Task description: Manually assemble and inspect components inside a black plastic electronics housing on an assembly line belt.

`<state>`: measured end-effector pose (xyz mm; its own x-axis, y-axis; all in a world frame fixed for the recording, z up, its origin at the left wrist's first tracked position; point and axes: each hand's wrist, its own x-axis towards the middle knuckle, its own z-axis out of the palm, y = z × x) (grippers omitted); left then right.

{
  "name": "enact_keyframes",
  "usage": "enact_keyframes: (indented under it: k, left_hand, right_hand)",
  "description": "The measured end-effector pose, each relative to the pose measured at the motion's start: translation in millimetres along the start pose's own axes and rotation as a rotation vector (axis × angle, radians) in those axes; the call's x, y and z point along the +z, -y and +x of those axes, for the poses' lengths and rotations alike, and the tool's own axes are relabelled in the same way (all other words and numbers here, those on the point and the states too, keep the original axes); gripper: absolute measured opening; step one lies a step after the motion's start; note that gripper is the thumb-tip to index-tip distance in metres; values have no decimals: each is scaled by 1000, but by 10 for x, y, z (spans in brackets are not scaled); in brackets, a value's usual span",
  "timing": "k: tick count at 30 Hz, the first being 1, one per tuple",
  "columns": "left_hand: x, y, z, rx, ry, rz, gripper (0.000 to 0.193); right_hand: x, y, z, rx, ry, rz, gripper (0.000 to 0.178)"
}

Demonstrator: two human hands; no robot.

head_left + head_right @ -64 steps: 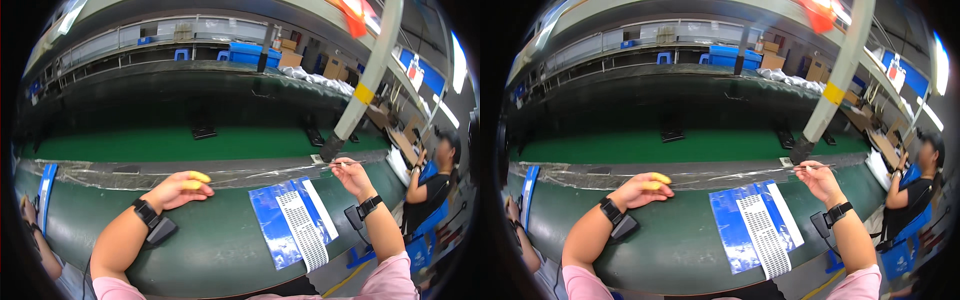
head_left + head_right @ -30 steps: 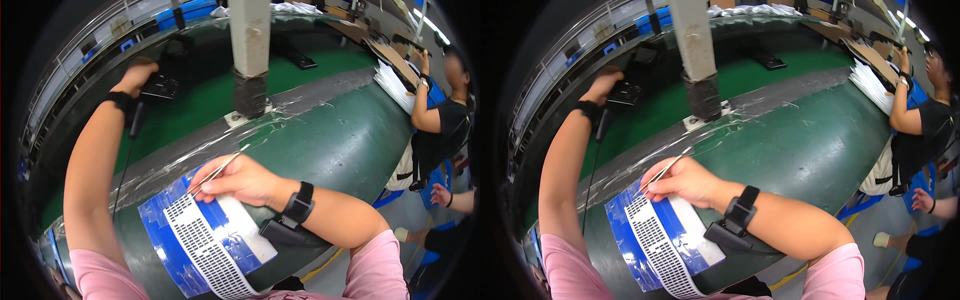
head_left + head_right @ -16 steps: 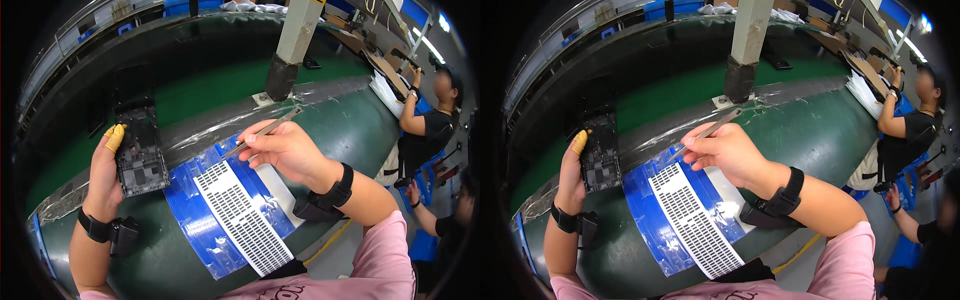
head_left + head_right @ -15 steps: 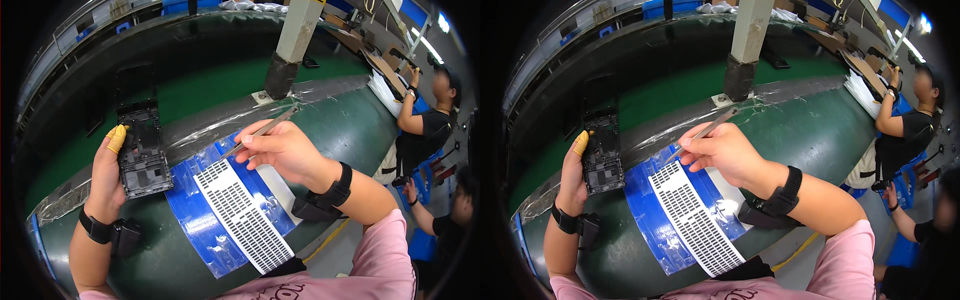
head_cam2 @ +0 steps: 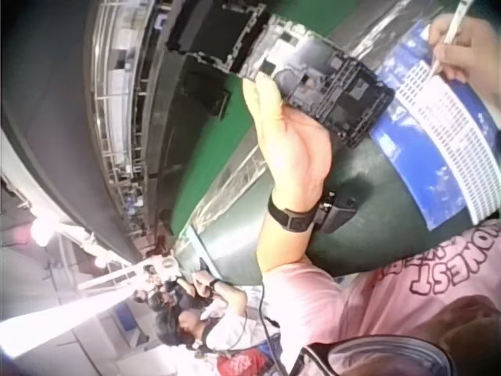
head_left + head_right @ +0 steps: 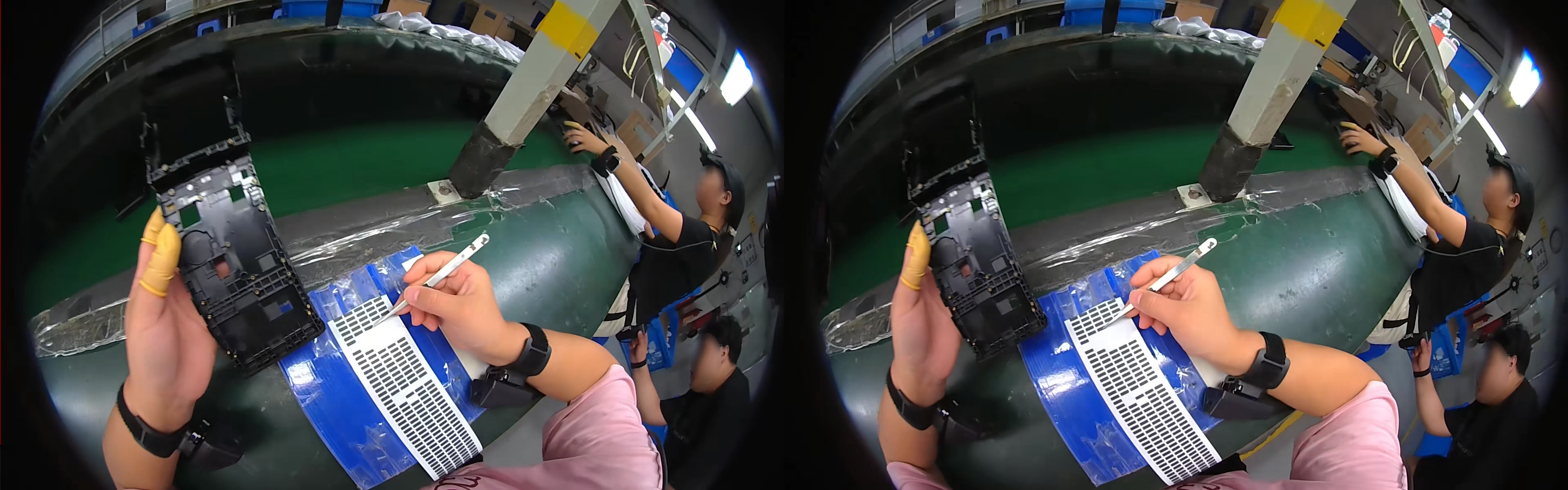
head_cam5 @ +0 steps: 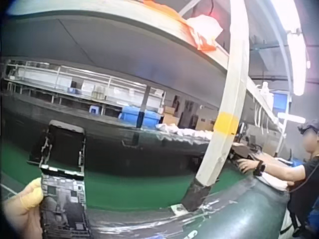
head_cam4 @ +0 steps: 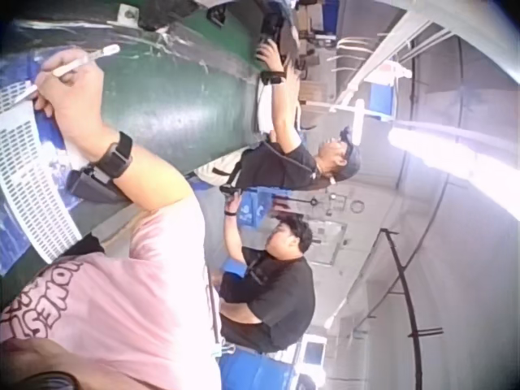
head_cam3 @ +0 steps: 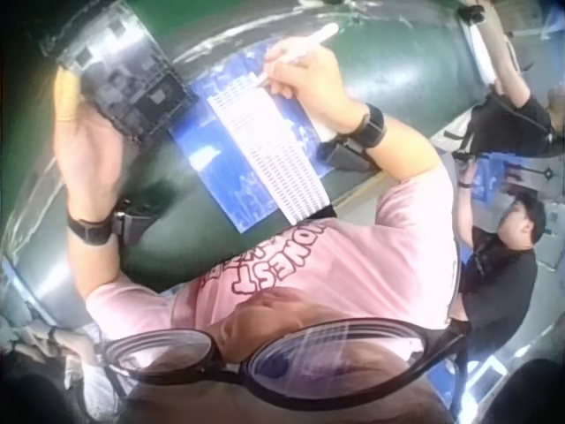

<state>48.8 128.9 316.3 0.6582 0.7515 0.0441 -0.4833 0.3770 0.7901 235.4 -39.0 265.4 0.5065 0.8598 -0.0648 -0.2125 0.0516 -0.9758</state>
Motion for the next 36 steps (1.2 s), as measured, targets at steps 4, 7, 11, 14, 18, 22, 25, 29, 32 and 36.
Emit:
enact_keyframes:
  k: [4,7,11,14,18,22,25,29,32,36]
  left_hand:
    - [-16,77,30,-20,53,-12,37]
    - [-46,101,60,-68,64,-37,36]
    - [-106,94,53,-102,81,-43,35]
    - [-59,149,52,-91,82,-54,34]
    - [14,244,21,-86,68,-56,38]
    - [48,263,-114,-197,79,-39,41]
    - [148,281,-214,-302,124,-76,42]
    - [152,321,-269,-340,161,-126,46]
    - [136,320,-296,-350,151,-165,47]
    - [135,308,-310,-371,117,-199,48]
  right_hand:
    - [-94,-28,12,-26,-7,-63,9]
    - [-81,3,25,-19,-7,-78,7]
    - [-11,4,50,-4,29,-71,7]
    - [-2,33,37,9,-7,-69,10]
    - [-52,207,9,44,22,82,14]
    - [207,544,-144,-152,112,100,18]
    - [425,444,-245,-263,183,55,24]
    - [398,280,-192,-176,163,91,24]
    - [419,200,-190,-132,208,178,23]
    - [436,145,-201,-128,208,190,22]
